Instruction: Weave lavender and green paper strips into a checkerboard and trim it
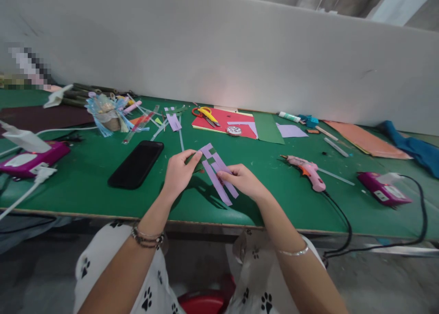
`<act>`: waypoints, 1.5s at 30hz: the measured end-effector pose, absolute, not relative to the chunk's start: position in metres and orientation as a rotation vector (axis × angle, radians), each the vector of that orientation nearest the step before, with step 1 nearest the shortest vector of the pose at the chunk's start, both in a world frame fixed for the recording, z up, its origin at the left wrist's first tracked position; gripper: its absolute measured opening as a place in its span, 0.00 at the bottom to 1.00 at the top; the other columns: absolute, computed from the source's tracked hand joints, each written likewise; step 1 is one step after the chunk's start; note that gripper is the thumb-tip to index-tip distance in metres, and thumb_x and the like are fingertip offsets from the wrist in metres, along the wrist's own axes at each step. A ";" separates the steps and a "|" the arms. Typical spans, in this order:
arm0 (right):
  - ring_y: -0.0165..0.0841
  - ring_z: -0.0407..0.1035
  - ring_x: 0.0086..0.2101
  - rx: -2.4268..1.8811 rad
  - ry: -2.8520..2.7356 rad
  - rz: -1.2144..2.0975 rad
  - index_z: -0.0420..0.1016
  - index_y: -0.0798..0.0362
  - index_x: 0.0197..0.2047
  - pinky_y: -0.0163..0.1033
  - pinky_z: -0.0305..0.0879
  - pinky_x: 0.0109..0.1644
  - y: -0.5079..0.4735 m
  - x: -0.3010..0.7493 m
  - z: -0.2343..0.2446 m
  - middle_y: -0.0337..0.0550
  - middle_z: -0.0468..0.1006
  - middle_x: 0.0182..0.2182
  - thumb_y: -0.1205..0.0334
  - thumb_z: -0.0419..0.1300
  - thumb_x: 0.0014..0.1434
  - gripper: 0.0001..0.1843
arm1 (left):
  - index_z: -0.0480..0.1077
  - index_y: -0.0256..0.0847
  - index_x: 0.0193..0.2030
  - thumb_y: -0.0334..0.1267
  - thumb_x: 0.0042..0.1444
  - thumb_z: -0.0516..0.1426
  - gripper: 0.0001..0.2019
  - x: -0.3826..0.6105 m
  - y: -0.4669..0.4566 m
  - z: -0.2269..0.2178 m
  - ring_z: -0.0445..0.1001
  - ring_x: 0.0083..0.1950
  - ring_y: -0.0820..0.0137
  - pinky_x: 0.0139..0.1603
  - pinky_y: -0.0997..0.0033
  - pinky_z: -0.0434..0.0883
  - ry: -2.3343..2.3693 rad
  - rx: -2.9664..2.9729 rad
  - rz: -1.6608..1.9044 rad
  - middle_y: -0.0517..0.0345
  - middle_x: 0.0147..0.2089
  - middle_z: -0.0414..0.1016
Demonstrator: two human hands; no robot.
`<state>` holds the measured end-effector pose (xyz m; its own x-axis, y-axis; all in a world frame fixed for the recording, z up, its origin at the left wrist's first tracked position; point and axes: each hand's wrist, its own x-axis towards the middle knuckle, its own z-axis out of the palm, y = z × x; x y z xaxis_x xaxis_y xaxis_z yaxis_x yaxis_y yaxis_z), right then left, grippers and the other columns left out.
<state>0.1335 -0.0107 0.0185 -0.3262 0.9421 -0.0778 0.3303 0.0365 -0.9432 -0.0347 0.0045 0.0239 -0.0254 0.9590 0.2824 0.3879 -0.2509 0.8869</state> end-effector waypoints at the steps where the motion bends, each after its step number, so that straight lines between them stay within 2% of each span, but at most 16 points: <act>1: 0.23 0.54 0.19 -1.289 -1.713 1.297 0.65 0.55 0.18 0.32 0.50 0.22 -0.011 0.134 0.018 0.35 0.63 0.16 0.40 0.57 0.42 0.24 | 0.71 0.37 0.25 0.39 0.51 0.52 0.11 -0.035 0.004 0.024 0.68 0.22 0.73 0.20 0.79 0.64 1.422 1.676 1.266 0.62 0.21 0.71; 8: 0.23 0.54 0.18 -1.295 -1.712 1.325 0.68 0.55 0.18 0.32 0.50 0.21 -0.010 0.136 0.014 0.35 0.64 0.15 0.40 0.58 0.42 0.24 | 0.71 0.37 0.26 0.41 0.52 0.52 0.12 -0.036 0.006 0.018 0.69 0.20 0.74 0.19 0.79 0.62 1.401 1.677 1.255 0.62 0.22 0.71; 12: 0.26 0.62 0.21 -1.298 -1.724 1.382 0.74 0.57 0.24 0.32 0.56 0.24 -0.011 0.135 0.018 0.39 0.73 0.20 0.41 0.57 0.45 0.24 | 0.71 0.37 0.27 0.43 0.53 0.51 0.13 -0.036 0.005 0.018 0.70 0.19 0.74 0.19 0.79 0.61 1.363 1.727 1.205 0.63 0.21 0.71; 15: 0.28 0.67 0.24 -1.295 -1.689 1.396 0.76 0.57 0.29 0.33 0.61 0.27 -0.010 0.132 0.023 0.41 0.76 0.24 0.45 0.57 0.48 0.21 | 0.71 0.37 0.27 0.45 0.53 0.51 0.14 -0.034 0.002 0.020 0.70 0.20 0.73 0.21 0.78 0.61 1.333 1.817 1.164 0.62 0.22 0.72; 19: 0.27 0.67 0.23 -1.293 -1.645 1.356 0.75 0.57 0.26 0.32 0.61 0.27 -0.008 0.128 0.025 0.41 0.76 0.22 0.53 0.60 0.48 0.14 | 0.71 0.38 0.25 0.45 0.53 0.50 0.16 -0.032 -0.001 0.021 0.69 0.23 0.72 0.23 0.77 0.61 1.330 1.901 1.150 0.62 0.21 0.71; 22: 0.27 0.67 0.22 -1.275 -1.597 1.366 0.74 0.56 0.24 0.33 0.62 0.27 -0.008 0.126 0.024 0.40 0.75 0.21 0.55 0.58 0.49 0.12 | 0.71 0.38 0.26 0.46 0.52 0.50 0.16 -0.033 0.000 0.022 0.69 0.25 0.72 0.25 0.77 0.61 1.293 1.932 1.110 0.62 0.22 0.72; 28: 0.25 0.62 0.20 -1.321 -1.673 1.258 0.72 0.56 0.22 0.32 0.56 0.25 -0.009 0.126 0.025 0.37 0.71 0.18 0.54 0.57 0.49 0.14 | 0.72 0.38 0.31 0.46 0.49 0.53 0.14 -0.039 0.002 0.025 0.70 0.32 0.69 0.32 0.76 0.63 1.191 1.962 0.944 0.61 0.30 0.76; 35: 0.23 0.49 0.20 -1.273 -1.690 1.050 0.60 0.53 0.17 0.32 0.48 0.25 -0.006 0.131 0.025 0.30 0.55 0.16 0.53 0.55 0.49 0.16 | 0.73 0.37 0.33 0.48 0.48 0.53 0.15 -0.037 0.001 0.024 0.69 0.32 0.69 0.32 0.75 0.63 1.229 1.976 0.904 0.61 0.30 0.74; 38: 0.23 0.48 0.20 -1.296 -1.706 1.030 0.57 0.53 0.16 0.33 0.46 0.25 -0.007 0.132 0.026 0.30 0.52 0.15 0.53 0.55 0.50 0.18 | 0.73 0.37 0.33 0.49 0.48 0.54 0.16 -0.036 0.002 0.022 0.68 0.31 0.69 0.31 0.75 0.62 1.242 1.980 0.880 0.61 0.29 0.74; 41: 0.24 0.53 0.21 -1.292 -1.687 1.096 0.65 0.54 0.19 0.33 0.50 0.26 -0.008 0.134 0.028 0.31 0.59 0.16 0.53 0.56 0.49 0.15 | 0.73 0.37 0.34 0.48 0.48 0.54 0.16 -0.036 0.002 0.021 0.69 0.31 0.69 0.32 0.75 0.63 1.231 1.967 0.891 0.61 0.30 0.75; 45: 0.27 0.63 0.27 -1.287 -1.593 1.210 0.74 0.55 0.30 0.33 0.58 0.31 -0.009 0.138 0.032 0.37 0.73 0.25 0.54 0.58 0.48 0.13 | 0.74 0.38 0.36 0.47 0.49 0.55 0.16 -0.037 0.002 0.022 0.71 0.35 0.67 0.35 0.75 0.65 1.197 1.928 0.915 0.60 0.34 0.77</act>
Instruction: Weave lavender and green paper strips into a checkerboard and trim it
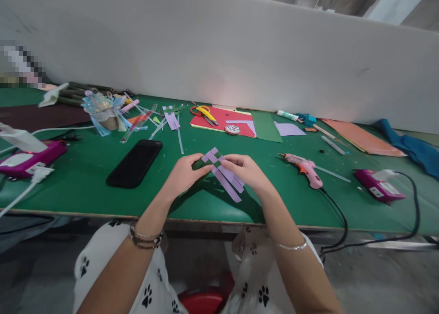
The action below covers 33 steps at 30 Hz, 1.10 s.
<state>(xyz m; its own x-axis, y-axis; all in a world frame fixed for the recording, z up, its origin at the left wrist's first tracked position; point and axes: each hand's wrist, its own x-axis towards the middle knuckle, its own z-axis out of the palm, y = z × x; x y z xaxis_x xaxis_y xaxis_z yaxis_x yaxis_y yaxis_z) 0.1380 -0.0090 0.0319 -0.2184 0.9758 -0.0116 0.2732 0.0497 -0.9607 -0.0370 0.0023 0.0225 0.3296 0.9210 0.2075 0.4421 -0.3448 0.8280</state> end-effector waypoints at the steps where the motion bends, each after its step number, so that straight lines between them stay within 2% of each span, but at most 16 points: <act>1: 0.27 0.64 0.27 -1.293 -1.567 1.201 0.74 0.55 0.31 0.33 0.59 0.32 -0.009 0.139 0.033 0.37 0.74 0.26 0.54 0.58 0.47 0.12 | 0.74 0.38 0.37 0.47 0.49 0.55 0.16 -0.037 0.002 0.023 0.71 0.35 0.67 0.36 0.75 0.65 1.192 1.925 0.915 0.60 0.35 0.77; 9: 0.26 0.64 0.26 -1.245 -1.540 1.128 0.71 0.53 0.24 0.34 0.60 0.33 -0.006 0.138 0.028 0.36 0.72 0.22 0.57 0.58 0.47 0.09 | 0.73 0.36 0.38 0.48 0.49 0.55 0.17 -0.036 0.003 0.019 0.72 0.38 0.64 0.37 0.73 0.66 1.166 1.936 0.882 0.58 0.36 0.77; 15: 0.28 0.67 0.30 -1.218 -1.587 1.159 0.74 0.54 0.32 0.35 0.62 0.36 -0.008 0.141 0.028 0.39 0.76 0.30 0.56 0.60 0.46 0.11 | 0.74 0.36 0.37 0.48 0.49 0.54 0.17 -0.036 0.003 0.020 0.73 0.37 0.64 0.37 0.73 0.66 1.174 1.914 0.898 0.58 0.35 0.78; 19: 0.27 0.63 0.25 -1.306 -1.633 1.203 0.75 0.56 0.29 0.34 0.59 0.30 -0.010 0.143 0.028 0.38 0.74 0.24 0.55 0.60 0.45 0.12 | 0.75 0.36 0.36 0.47 0.48 0.55 0.17 -0.036 0.002 0.023 0.72 0.32 0.66 0.33 0.74 0.66 1.227 1.904 0.913 0.59 0.32 0.77; 28: 0.25 0.57 0.22 -1.342 -1.641 1.165 0.74 0.56 0.27 0.32 0.52 0.25 -0.009 0.143 0.023 0.35 0.68 0.20 0.52 0.59 0.45 0.14 | 0.74 0.36 0.34 0.51 0.46 0.56 0.19 -0.037 0.003 0.022 0.72 0.32 0.64 0.30 0.73 0.67 1.258 1.899 0.813 0.58 0.29 0.77; 33: 0.24 0.56 0.22 -1.359 -1.630 1.120 0.72 0.55 0.26 0.32 0.51 0.25 -0.011 0.145 0.025 0.34 0.66 0.19 0.52 0.58 0.46 0.14 | 0.72 0.39 0.43 0.54 0.44 0.57 0.24 -0.056 0.007 0.025 0.74 0.42 0.63 0.38 0.72 0.69 1.153 1.862 0.778 0.53 0.43 0.77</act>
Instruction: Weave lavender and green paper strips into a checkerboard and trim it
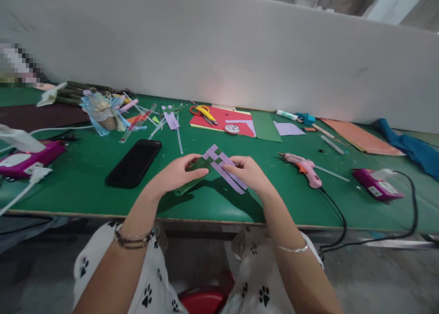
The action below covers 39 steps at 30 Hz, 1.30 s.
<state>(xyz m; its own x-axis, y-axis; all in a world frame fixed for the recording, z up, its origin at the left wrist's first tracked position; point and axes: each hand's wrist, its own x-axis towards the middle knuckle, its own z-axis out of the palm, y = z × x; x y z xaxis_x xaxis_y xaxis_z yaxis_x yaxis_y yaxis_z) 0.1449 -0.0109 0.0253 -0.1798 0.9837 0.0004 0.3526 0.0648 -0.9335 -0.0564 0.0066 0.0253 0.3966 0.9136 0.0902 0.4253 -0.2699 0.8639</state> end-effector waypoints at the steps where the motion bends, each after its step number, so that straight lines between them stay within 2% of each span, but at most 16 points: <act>1: 0.24 0.55 0.21 -1.368 -1.624 1.112 0.72 0.55 0.26 0.32 0.51 0.25 -0.011 0.145 0.026 0.34 0.65 0.19 0.52 0.58 0.46 0.14 | 0.72 0.40 0.44 0.53 0.44 0.57 0.24 -0.060 0.007 0.026 0.74 0.42 0.63 0.38 0.73 0.70 1.158 1.845 0.784 0.53 0.44 0.77; 4: 0.24 0.56 0.21 -1.384 -1.598 1.099 0.72 0.55 0.26 0.32 0.52 0.25 -0.010 0.146 0.028 0.33 0.65 0.19 0.52 0.58 0.46 0.14 | 0.74 0.40 0.39 0.52 0.44 0.58 0.20 -0.067 0.007 0.027 0.75 0.39 0.63 0.34 0.74 0.70 1.182 1.857 0.752 0.54 0.40 0.78; 8: 0.25 0.59 0.21 -1.399 -1.536 1.095 0.72 0.54 0.26 0.32 0.55 0.25 -0.010 0.146 0.028 0.34 0.69 0.19 0.52 0.59 0.46 0.13 | 0.74 0.41 0.26 0.47 0.46 0.57 0.12 -0.063 0.005 0.024 0.74 0.28 0.67 0.29 0.73 0.70 1.054 1.859 0.568 0.56 0.28 0.78; 14: 0.29 0.68 0.24 -1.401 -1.373 1.264 0.75 0.54 0.30 0.33 0.63 0.27 -0.012 0.147 0.028 0.40 0.77 0.25 0.56 0.61 0.46 0.11 | 0.72 0.39 0.22 0.46 0.47 0.56 0.12 -0.059 0.005 0.026 0.72 0.22 0.72 0.22 0.76 0.68 1.065 1.732 0.620 0.54 0.27 0.78; 19: 0.26 0.68 0.21 -1.444 -1.376 1.331 0.74 0.56 0.23 0.31 0.63 0.25 -0.012 0.147 0.027 0.41 0.78 0.23 0.62 0.63 0.45 0.06 | 0.71 0.39 0.25 0.47 0.47 0.56 0.13 -0.060 0.006 0.027 0.72 0.22 0.72 0.23 0.75 0.68 1.076 1.738 0.608 0.54 0.28 0.78; 22: 0.26 0.68 0.20 -1.455 -1.319 1.337 0.74 0.56 0.24 0.31 0.63 0.24 -0.012 0.149 0.026 0.42 0.78 0.23 0.62 0.63 0.45 0.05 | 0.71 0.39 0.34 0.48 0.47 0.56 0.14 -0.062 0.009 0.024 0.73 0.23 0.70 0.27 0.71 0.70 1.114 1.746 0.623 0.55 0.28 0.78; 24: 0.26 0.68 0.20 -1.442 -1.283 1.317 0.74 0.55 0.26 0.32 0.63 0.23 -0.012 0.151 0.026 0.42 0.78 0.23 0.62 0.63 0.45 0.05 | 0.70 0.38 0.41 0.48 0.47 0.56 0.18 -0.064 0.012 0.020 0.76 0.30 0.66 0.34 0.69 0.72 1.189 1.798 0.692 0.54 0.31 0.78; 26: 0.27 0.69 0.21 -1.409 -1.252 1.259 0.73 0.55 0.28 0.32 0.63 0.24 -0.012 0.153 0.027 0.41 0.78 0.24 0.61 0.62 0.46 0.06 | 0.69 0.38 0.45 0.47 0.46 0.56 0.20 -0.064 0.014 0.017 0.75 0.41 0.62 0.42 0.65 0.71 1.321 1.887 0.837 0.51 0.38 0.77; 29: 0.29 0.70 0.22 -1.390 -1.250 1.070 0.72 0.55 0.30 0.34 0.64 0.26 -0.011 0.153 0.027 0.41 0.78 0.25 0.60 0.60 0.47 0.08 | 0.68 0.37 0.45 0.45 0.48 0.55 0.19 -0.059 0.015 0.013 0.70 0.52 0.58 0.52 0.59 0.66 1.529 1.997 1.076 0.46 0.48 0.72; 32: 0.30 0.70 0.22 -1.457 -1.354 0.695 0.70 0.55 0.27 0.34 0.61 0.27 -0.010 0.149 0.026 0.41 0.77 0.24 0.60 0.56 0.50 0.07 | 0.67 0.37 0.47 0.45 0.50 0.53 0.19 -0.045 0.010 0.010 0.68 0.54 0.59 0.55 0.59 0.63 1.463 1.997 1.149 0.47 0.50 0.71; 36: 0.30 0.67 0.22 -1.596 -1.656 -0.069 0.71 0.54 0.26 0.34 0.54 0.26 -0.015 0.134 0.021 0.41 0.76 0.21 0.63 0.53 0.55 0.09 | 0.59 0.35 0.57 0.51 0.48 0.54 0.31 -0.022 0.000 0.007 0.65 0.58 0.60 0.57 0.61 0.62 1.112 1.733 1.048 0.43 0.59 0.63; 39: 0.29 0.66 0.22 -1.534 -1.897 -0.509 0.72 0.53 0.29 0.35 0.51 0.27 -0.022 0.121 0.014 0.41 0.77 0.23 0.65 0.53 0.57 0.08 | 0.58 0.33 0.58 0.54 0.44 0.56 0.37 -0.011 -0.007 0.009 0.61 0.61 0.56 0.58 0.60 0.61 0.928 1.549 1.009 0.41 0.62 0.60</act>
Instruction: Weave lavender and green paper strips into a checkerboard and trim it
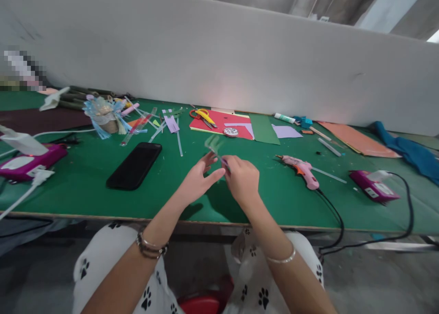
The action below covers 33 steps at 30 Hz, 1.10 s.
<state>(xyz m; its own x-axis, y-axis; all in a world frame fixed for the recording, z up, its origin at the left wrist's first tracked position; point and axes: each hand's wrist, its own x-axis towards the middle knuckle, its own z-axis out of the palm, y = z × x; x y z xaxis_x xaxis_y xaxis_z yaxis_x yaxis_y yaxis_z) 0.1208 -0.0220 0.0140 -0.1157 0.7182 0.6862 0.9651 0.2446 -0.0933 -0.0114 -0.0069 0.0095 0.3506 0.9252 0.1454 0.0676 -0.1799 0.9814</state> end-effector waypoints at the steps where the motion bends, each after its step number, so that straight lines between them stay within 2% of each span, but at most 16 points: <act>1: 0.29 0.65 0.22 -1.483 -1.949 -0.610 0.72 0.53 0.29 0.36 0.51 0.28 -0.024 0.117 0.012 0.41 0.77 0.23 0.66 0.52 0.58 0.09 | 0.59 0.32 0.58 0.55 0.44 0.56 0.37 -0.010 -0.008 0.011 0.61 0.61 0.56 0.59 0.60 0.60 0.903 1.518 1.013 0.41 0.61 0.62; 7: 0.30 0.64 0.23 -1.326 -2.005 -0.863 0.72 0.54 0.33 0.37 0.51 0.32 -0.028 0.107 0.007 0.41 0.75 0.22 0.67 0.47 0.62 0.13 | 0.67 0.33 0.48 0.50 0.48 0.53 0.26 -0.010 -0.012 0.018 0.66 0.57 0.59 0.58 0.62 0.60 0.911 1.522 1.091 0.44 0.54 0.71; 11: 0.31 0.65 0.25 -1.367 -2.048 -0.784 0.71 0.54 0.33 0.38 0.52 0.32 -0.028 0.104 0.009 0.42 0.75 0.25 0.63 0.48 0.62 0.12 | 0.69 0.37 0.33 0.46 0.51 0.48 0.15 -0.011 -0.013 0.020 0.72 0.45 0.64 0.50 0.68 0.65 0.980 1.599 1.167 0.51 0.39 0.76; 14: 0.33 0.68 0.29 -1.412 -2.103 -0.618 0.72 0.54 0.37 0.38 0.54 0.32 -0.031 0.102 0.012 0.45 0.77 0.31 0.57 0.53 0.59 0.11 | 0.59 0.41 0.20 0.44 0.52 0.45 0.14 -0.014 -0.013 0.024 0.68 0.31 0.69 0.35 0.73 0.67 1.132 1.653 1.209 0.59 0.23 0.68; 16: 0.34 0.69 0.32 -1.418 -2.134 -0.468 0.71 0.55 0.41 0.38 0.57 0.32 -0.035 0.101 0.017 0.47 0.78 0.36 0.53 0.55 0.57 0.15 | 0.55 0.42 0.17 0.42 0.51 0.44 0.14 -0.018 -0.012 0.027 0.63 0.26 0.71 0.28 0.74 0.64 1.240 1.651 1.209 0.62 0.19 0.61; 19: 0.34 0.70 0.34 -1.342 -2.121 -0.197 0.71 0.56 0.43 0.37 0.60 0.33 -0.042 0.102 0.029 0.48 0.77 0.41 0.49 0.55 0.56 0.20 | 0.57 0.42 0.18 0.41 0.50 0.46 0.13 -0.026 -0.010 0.033 0.62 0.24 0.73 0.25 0.76 0.62 1.322 1.595 1.187 0.64 0.18 0.58; 23: 0.32 0.71 0.34 -1.251 -1.905 0.112 0.73 0.53 0.38 0.36 0.64 0.38 -0.046 0.112 0.047 0.44 0.78 0.35 0.52 0.53 0.58 0.14 | 0.64 0.39 0.23 0.42 0.51 0.48 0.12 -0.037 -0.007 0.040 0.66 0.23 0.72 0.22 0.77 0.62 1.213 1.549 1.031 0.63 0.18 0.64; 25: 0.34 0.69 0.42 -1.235 -1.803 0.131 0.71 0.52 0.43 0.39 0.63 0.46 -0.043 0.119 0.052 0.45 0.77 0.41 0.54 0.54 0.57 0.14 | 0.67 0.37 0.29 0.43 0.51 0.49 0.12 -0.041 -0.008 0.042 0.69 0.24 0.71 0.21 0.77 0.63 1.103 1.574 0.900 0.60 0.22 0.70; 28: 0.38 0.63 0.51 -1.227 -1.831 0.237 0.66 0.50 0.51 0.46 0.56 0.54 -0.037 0.128 0.053 0.47 0.71 0.51 0.54 0.58 0.53 0.23 | 0.67 0.36 0.38 0.43 0.52 0.52 0.12 -0.044 -0.012 0.042 0.74 0.29 0.69 0.24 0.76 0.67 0.917 1.638 0.776 0.55 0.29 0.76; 30: 0.37 0.66 0.47 -1.254 -1.873 0.398 0.69 0.50 0.48 0.47 0.56 0.53 -0.034 0.131 0.050 0.44 0.74 0.46 0.54 0.58 0.52 0.19 | 0.64 0.36 0.44 0.42 0.52 0.54 0.15 -0.044 -0.014 0.041 0.75 0.32 0.69 0.30 0.74 0.71 0.817 1.663 0.748 0.53 0.33 0.77; 33: 0.31 0.67 0.33 -1.293 -1.873 0.659 0.72 0.52 0.32 0.41 0.59 0.43 -0.030 0.134 0.047 0.38 0.75 0.30 0.57 0.56 0.53 0.08 | 0.61 0.36 0.51 0.42 0.53 0.54 0.20 -0.044 -0.015 0.039 0.77 0.34 0.68 0.35 0.72 0.72 0.770 1.652 0.734 0.52 0.36 0.78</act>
